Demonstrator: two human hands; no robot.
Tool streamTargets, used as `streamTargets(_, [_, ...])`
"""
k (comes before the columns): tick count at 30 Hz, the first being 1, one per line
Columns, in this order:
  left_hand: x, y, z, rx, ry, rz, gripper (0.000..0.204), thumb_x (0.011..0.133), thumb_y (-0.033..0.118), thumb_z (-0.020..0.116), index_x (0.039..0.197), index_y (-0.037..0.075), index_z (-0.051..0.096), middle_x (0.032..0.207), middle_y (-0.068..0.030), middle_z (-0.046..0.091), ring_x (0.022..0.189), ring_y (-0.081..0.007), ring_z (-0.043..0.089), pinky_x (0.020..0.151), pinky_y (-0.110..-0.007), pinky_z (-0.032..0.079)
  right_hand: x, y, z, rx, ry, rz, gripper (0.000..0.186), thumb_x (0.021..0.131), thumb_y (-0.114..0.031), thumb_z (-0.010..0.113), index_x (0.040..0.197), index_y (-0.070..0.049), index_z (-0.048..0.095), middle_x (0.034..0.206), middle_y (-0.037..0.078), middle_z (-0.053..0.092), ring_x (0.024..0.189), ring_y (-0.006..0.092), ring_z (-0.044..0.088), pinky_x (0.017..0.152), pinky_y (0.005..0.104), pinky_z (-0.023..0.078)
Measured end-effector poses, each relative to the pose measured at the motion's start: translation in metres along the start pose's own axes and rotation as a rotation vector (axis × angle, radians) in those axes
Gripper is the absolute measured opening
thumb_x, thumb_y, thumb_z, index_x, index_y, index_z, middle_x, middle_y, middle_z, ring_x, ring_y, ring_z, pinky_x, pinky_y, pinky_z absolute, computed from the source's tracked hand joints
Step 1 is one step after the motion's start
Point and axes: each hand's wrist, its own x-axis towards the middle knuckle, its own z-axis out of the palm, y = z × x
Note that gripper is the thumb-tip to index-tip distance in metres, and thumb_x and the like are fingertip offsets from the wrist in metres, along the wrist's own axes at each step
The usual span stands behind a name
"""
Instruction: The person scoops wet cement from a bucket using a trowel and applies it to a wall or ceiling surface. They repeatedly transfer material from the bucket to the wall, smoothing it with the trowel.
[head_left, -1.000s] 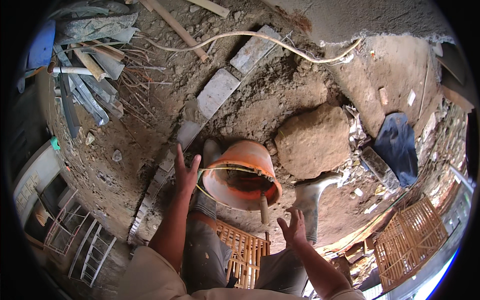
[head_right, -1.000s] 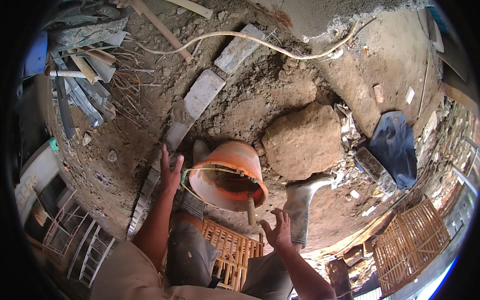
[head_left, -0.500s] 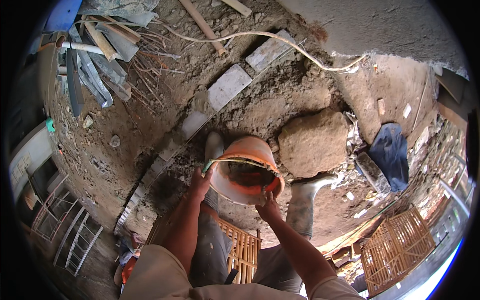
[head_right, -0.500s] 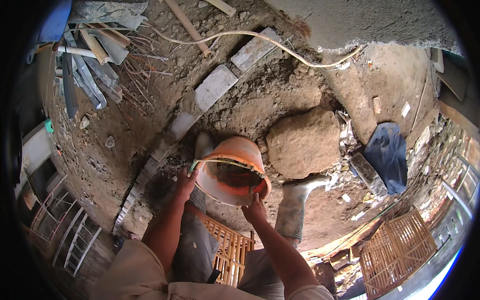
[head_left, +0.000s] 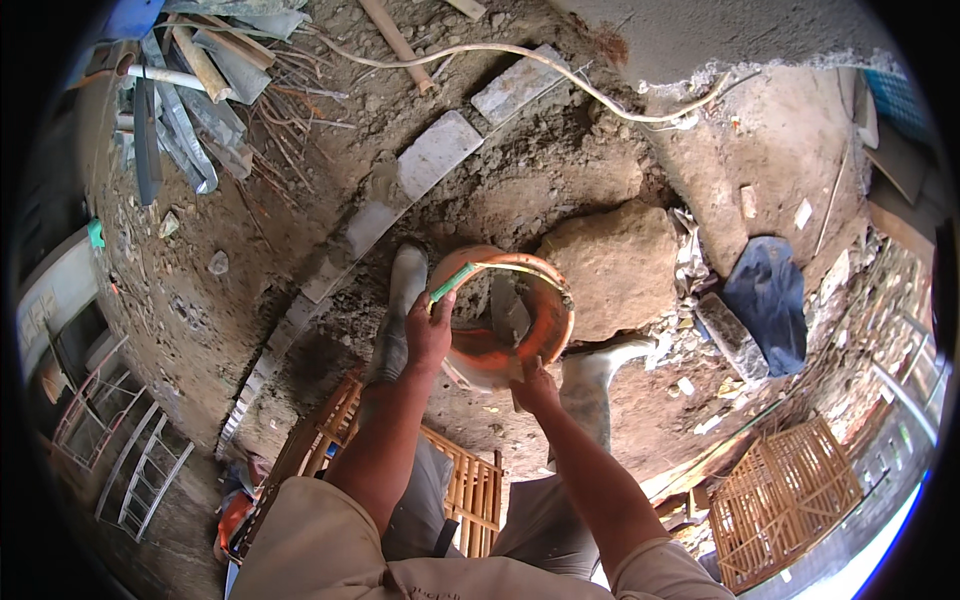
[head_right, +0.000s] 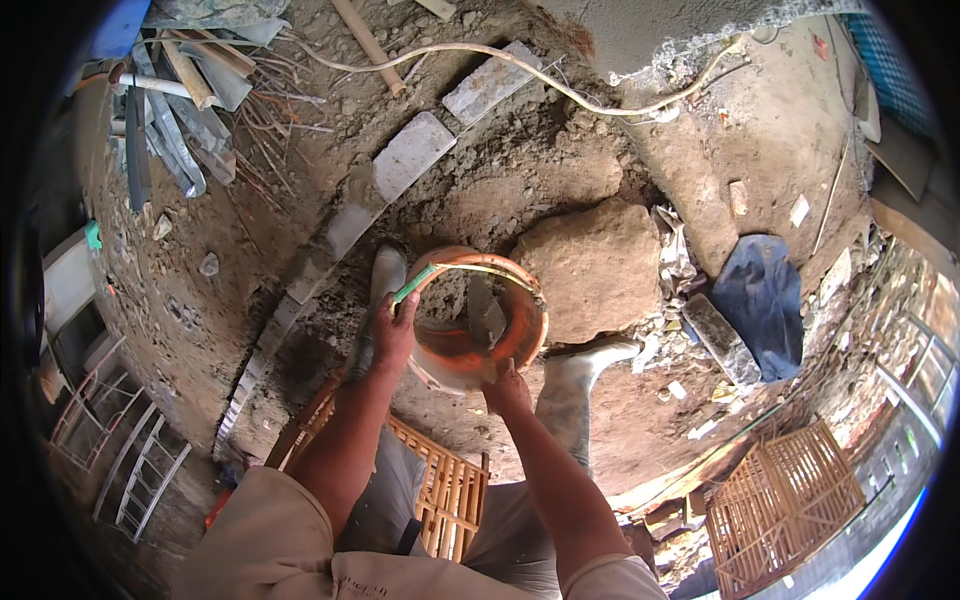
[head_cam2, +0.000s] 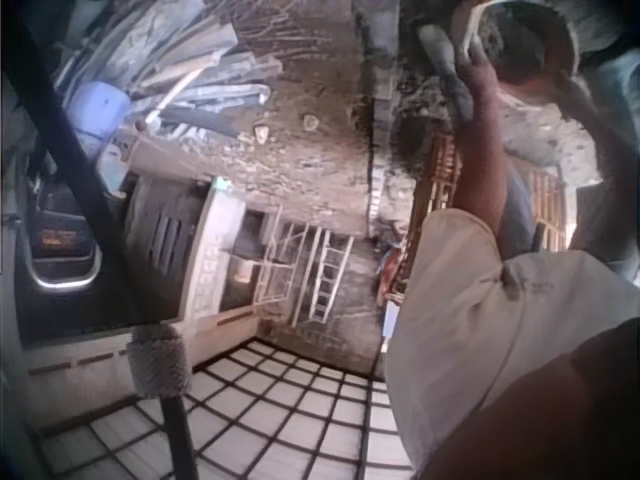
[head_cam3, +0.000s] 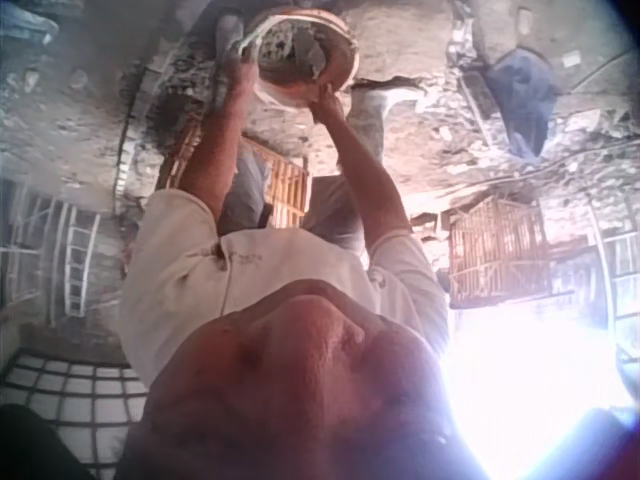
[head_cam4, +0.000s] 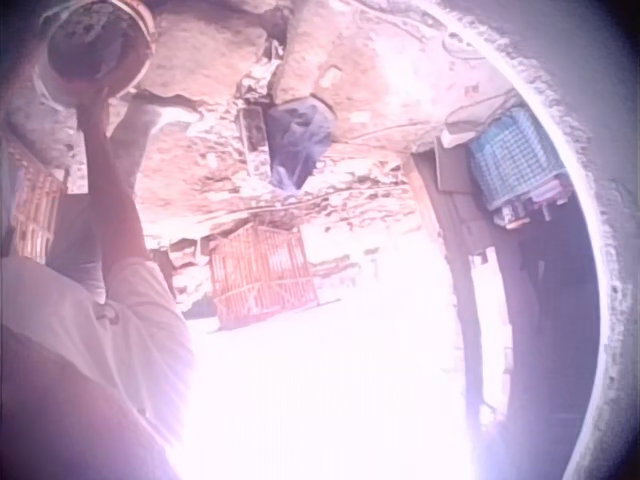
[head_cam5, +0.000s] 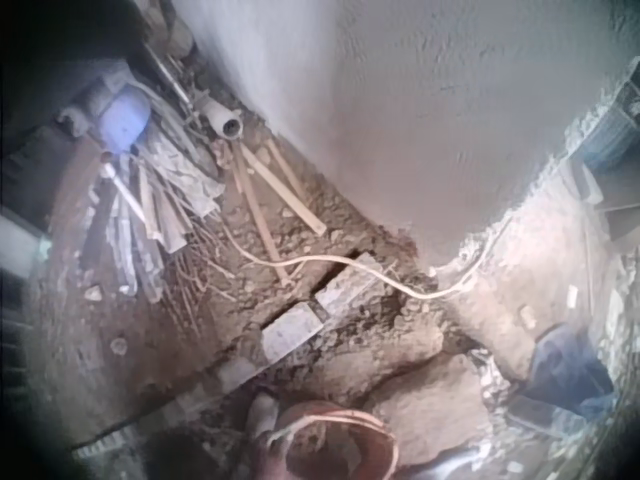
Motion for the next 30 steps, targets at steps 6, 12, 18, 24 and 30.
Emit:
streamTargets(6, [-0.030, 0.026, 0.013, 0.015, -0.096, -0.070, 0.035, 0.092, 0.033, 0.068, 0.084, 0.000, 0.062, 0.063, -0.0048, 0.051, 0.061, -0.0122, 0.043, 0.057, -0.032, 0.040, 0.026, 0.024, -0.004, -0.123, -0.103, -0.039, 0.068, 0.075, -0.031, 0.070, 0.133, -0.008, 0.042, 0.118, 0.026, 0.062, 0.110, 0.0421, 0.060, 0.093, 0.0496, 0.048])
streamTargets(12, [-0.081, 0.069, 0.007, -0.223, 0.149, -0.038, 0.027, 0.094, 0.027, 0.067, 0.091, 0.000, 0.065, 0.070, 0.0031, 0.056, 0.066, -0.0065, 0.044, 0.059, -0.027, 0.040, -0.043, -0.015, -0.096, -0.267, -0.101, -0.004, 0.049, 0.084, -0.022, 0.058, 0.129, -0.007, 0.048, 0.121, 0.027, 0.060, 0.112, 0.0409, 0.060, 0.095, 0.0496, 0.047])
streamTargets(18, [-0.065, 0.036, 0.020, -0.327, 0.327, -0.027, 0.030, 0.094, 0.028, 0.068, 0.101, -0.001, 0.066, 0.076, 0.0025, 0.058, 0.069, -0.0072, 0.048, 0.062, -0.026, 0.042, -0.080, -0.036, -0.178, -0.574, 0.111, -0.116, 0.039, 0.095, -0.018, 0.046, 0.134, -0.012, 0.045, 0.109, 0.022, 0.060, 0.101, 0.0422, 0.063, 0.083, 0.0546, 0.050])
streamTargets(24, [-0.035, 0.036, 0.021, -0.410, 0.270, -0.030, 0.026, 0.095, 0.028, 0.067, 0.093, 0.003, 0.066, 0.072, 0.0069, 0.052, 0.067, -0.0050, 0.042, 0.060, -0.024, 0.036, -0.034, -0.068, -0.183, -0.811, 0.293, -0.223, 0.043, 0.096, -0.017, 0.045, 0.138, -0.010, 0.043, 0.103, 0.018, 0.061, 0.086, 0.0367, 0.069, 0.072, 0.0462, 0.056])
streamTargets(30, [-0.021, 0.022, 0.008, -0.449, 0.253, -0.047, 0.028, 0.092, 0.028, 0.070, 0.089, 0.002, 0.064, 0.072, 0.0011, 0.060, 0.067, -0.0069, 0.050, 0.061, -0.026, 0.043, -0.005, -0.099, -0.161, -0.943, -0.020, -0.094, 0.031, 0.099, -0.018, 0.042, 0.125, -0.008, 0.054, 0.099, 0.018, 0.069, 0.091, 0.0337, 0.070, 0.075, 0.0440, 0.058])
